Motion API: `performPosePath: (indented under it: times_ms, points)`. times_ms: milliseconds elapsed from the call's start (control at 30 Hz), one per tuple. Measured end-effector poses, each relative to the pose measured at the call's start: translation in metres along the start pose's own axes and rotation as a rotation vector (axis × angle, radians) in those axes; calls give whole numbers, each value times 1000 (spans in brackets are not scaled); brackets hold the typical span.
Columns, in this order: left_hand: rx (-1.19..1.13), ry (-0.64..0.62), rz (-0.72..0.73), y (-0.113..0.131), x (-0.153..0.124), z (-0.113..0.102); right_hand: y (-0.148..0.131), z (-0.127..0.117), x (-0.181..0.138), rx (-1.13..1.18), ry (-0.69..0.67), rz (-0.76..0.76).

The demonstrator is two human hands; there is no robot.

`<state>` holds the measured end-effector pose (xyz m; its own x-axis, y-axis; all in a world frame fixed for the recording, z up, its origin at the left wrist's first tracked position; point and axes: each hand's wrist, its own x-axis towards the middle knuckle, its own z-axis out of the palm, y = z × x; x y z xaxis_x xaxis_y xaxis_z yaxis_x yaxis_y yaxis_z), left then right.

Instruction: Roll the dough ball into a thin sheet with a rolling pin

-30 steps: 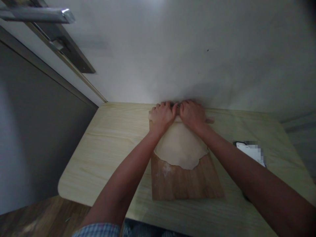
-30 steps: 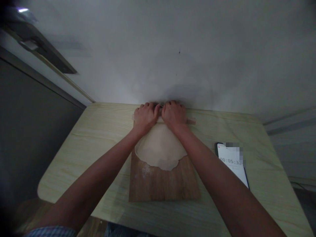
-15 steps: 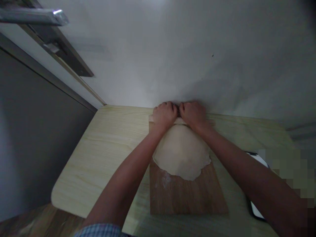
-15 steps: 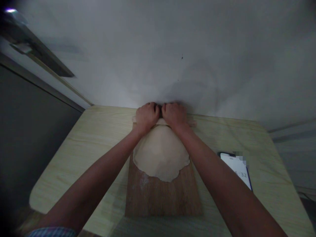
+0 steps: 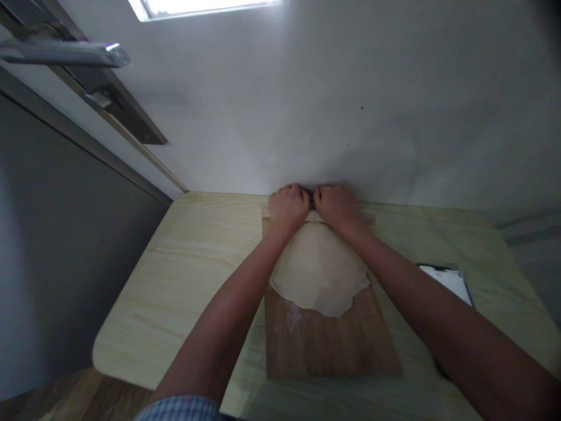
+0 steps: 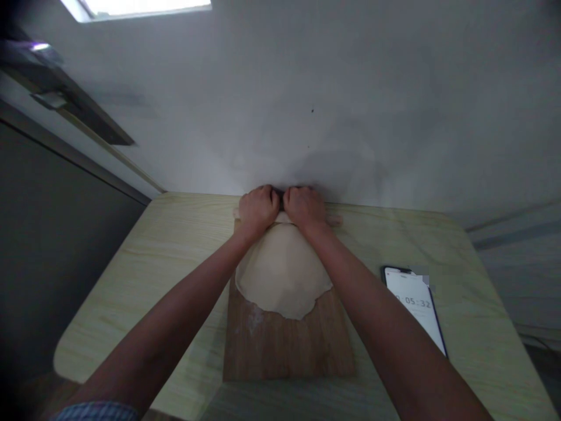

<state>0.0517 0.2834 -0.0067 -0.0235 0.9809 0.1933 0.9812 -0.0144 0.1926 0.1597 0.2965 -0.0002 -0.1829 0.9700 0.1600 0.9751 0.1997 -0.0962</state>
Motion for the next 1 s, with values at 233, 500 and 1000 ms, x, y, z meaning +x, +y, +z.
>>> performPosePath:
  times_ms: [233, 500, 1000]
  points:
    - [30, 5, 5, 1, -24, -7, -4, -2, -20, -30, 9, -62]
    - [35, 87, 93, -3, -63, -13, -15, -5, -61, -28, 118, -99]
    - [48, 74, 205, -15, -134, -26, -23, -11, -140, 10, 178, -162]
